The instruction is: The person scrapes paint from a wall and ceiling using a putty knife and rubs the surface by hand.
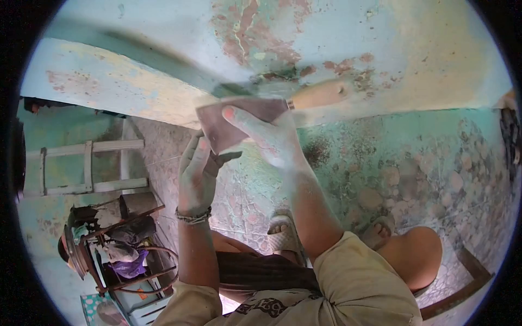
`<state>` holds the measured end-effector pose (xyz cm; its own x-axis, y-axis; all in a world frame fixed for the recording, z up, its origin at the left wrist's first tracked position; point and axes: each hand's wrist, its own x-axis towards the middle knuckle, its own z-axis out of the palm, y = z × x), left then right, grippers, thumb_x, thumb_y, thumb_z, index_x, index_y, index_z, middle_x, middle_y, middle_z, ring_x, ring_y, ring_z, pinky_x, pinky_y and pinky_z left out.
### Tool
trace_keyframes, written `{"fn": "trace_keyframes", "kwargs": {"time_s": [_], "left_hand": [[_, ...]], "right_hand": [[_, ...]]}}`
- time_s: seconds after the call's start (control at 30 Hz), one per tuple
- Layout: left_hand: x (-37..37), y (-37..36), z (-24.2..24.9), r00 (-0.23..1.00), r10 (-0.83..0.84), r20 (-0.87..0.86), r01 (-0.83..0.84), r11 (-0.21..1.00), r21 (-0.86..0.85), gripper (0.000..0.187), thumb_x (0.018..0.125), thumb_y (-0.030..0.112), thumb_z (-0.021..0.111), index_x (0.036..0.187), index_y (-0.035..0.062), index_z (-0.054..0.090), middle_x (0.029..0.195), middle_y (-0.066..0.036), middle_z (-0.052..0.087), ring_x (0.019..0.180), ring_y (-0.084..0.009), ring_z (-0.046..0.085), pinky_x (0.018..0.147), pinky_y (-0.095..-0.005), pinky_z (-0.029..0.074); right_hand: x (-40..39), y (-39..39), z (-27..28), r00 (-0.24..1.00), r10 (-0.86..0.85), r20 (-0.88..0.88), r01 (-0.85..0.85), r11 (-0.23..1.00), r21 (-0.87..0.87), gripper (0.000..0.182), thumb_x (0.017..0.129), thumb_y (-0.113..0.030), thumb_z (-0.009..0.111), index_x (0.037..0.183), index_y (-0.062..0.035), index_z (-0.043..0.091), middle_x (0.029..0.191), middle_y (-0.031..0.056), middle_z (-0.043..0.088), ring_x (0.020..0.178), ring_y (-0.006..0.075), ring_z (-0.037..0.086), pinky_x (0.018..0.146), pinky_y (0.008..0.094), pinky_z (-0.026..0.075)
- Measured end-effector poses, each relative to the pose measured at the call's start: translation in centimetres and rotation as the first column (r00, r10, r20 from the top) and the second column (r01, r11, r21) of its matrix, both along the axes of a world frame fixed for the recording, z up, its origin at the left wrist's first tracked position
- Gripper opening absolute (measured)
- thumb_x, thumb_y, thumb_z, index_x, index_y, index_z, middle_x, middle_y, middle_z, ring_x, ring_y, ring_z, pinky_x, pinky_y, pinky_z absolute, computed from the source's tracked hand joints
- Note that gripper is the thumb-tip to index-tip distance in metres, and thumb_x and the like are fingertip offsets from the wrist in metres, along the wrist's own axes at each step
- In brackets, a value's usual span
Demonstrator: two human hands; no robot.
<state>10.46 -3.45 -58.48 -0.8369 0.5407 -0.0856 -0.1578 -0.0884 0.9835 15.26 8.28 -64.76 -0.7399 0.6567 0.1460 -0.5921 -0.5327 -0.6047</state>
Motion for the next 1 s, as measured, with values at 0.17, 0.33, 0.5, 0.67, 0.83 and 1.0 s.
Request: {"fn": "trace_keyframes", "kwargs": {"time_s": [0.17,0.33,0.5,0.67,0.83,1.0], "left_hand": [[-1.4,1.0,-1.4,0.947,-0.111,-0.302,0.048,0.977,-0.208,0.021,0.093,0.017,0.057,0.097,-0.0037,0.059,0.074,-0.008,0.062,0.051,-0.0139,0.059,0.046,-0.0253,0.047],[-2.5,2.7,-2.2,0.853,-0.157,-0.497,-0.115,0.873,-0.474,0.016,0.092,0.012,0.055,0.089,-0.0029,0.061,0.057,-0.002,0.054,0.039,-0.0081,0.049,0.035,-0.0225,0.037],[-2.9,3.9,-6.0,0.686,-0.312,-0.657,-0.186,0.798,-0.573,0.016,0.092,0.012,0.055,0.086,-0.0019,0.061,0.055,-0.002,0.053,0.037,-0.0084,0.05,0.034,-0.0226,0.037],[-0.8,5.6,-8.2,0.849,-0.159,-0.505,-0.176,0.815,-0.552,0.021,0.092,0.017,0.055,0.083,-0.0022,0.055,0.057,-0.01,0.056,0.041,-0.0163,0.054,0.041,-0.0306,0.041],[0.9,4.2,-11.3,0.999,0.046,-0.007,-0.045,0.908,-0.416,0.025,0.094,0.021,0.054,0.087,-0.0029,0.051,0.061,-0.008,0.058,0.036,-0.0103,0.048,0.032,-0.0246,0.038],[-1.2,5.2,-13.3,0.975,-0.063,-0.214,-0.068,0.829,-0.555,0.034,0.098,0.024,0.045,0.119,-0.002,0.052,0.069,-0.008,0.062,0.049,-0.01,0.053,0.041,-0.0246,0.043]], "right_hand": [[1.6,0.3,-3.9,0.95,0.291,0.114,-0.253,0.931,-0.264,0.031,0.083,-0.026,0.071,0.097,0.0015,0.066,0.087,0.0101,0.067,0.069,0.0154,0.064,0.06,0.0275,0.051],[8.5,7.6,-11.6,0.593,0.429,0.681,-0.521,0.85,-0.082,0.049,0.083,-0.042,0.069,0.103,0.0022,0.063,0.086,0.0119,0.067,0.073,0.018,0.065,0.06,0.0307,0.051],[7.4,8.0,-8.7,0.667,-0.408,0.623,-0.041,0.815,0.578,0.044,0.082,-0.043,0.068,0.103,-0.004,0.066,0.093,0.0076,0.068,0.083,0.0186,0.063,0.07,0.0315,0.05],[0.8,2.9,-13.5,0.851,-0.112,0.513,-0.187,0.849,0.495,0.034,0.087,-0.033,0.065,0.098,-0.0005,0.064,0.079,0.0054,0.065,0.073,0.0111,0.058,0.066,0.0272,0.048],[-0.6,1.9,-15.3,0.757,-0.1,0.645,-0.22,0.891,0.397,0.028,0.088,-0.03,0.063,0.094,-0.0038,0.07,0.062,0.0057,0.063,0.056,0.0083,0.056,0.055,0.0262,0.046],[-3.4,1.3,-15.1,0.771,-0.159,0.617,-0.138,0.903,0.406,0.033,0.087,-0.039,0.061,0.088,-0.0074,0.071,0.066,0.0111,0.064,0.058,0.0155,0.061,0.055,0.0309,0.048]]}}
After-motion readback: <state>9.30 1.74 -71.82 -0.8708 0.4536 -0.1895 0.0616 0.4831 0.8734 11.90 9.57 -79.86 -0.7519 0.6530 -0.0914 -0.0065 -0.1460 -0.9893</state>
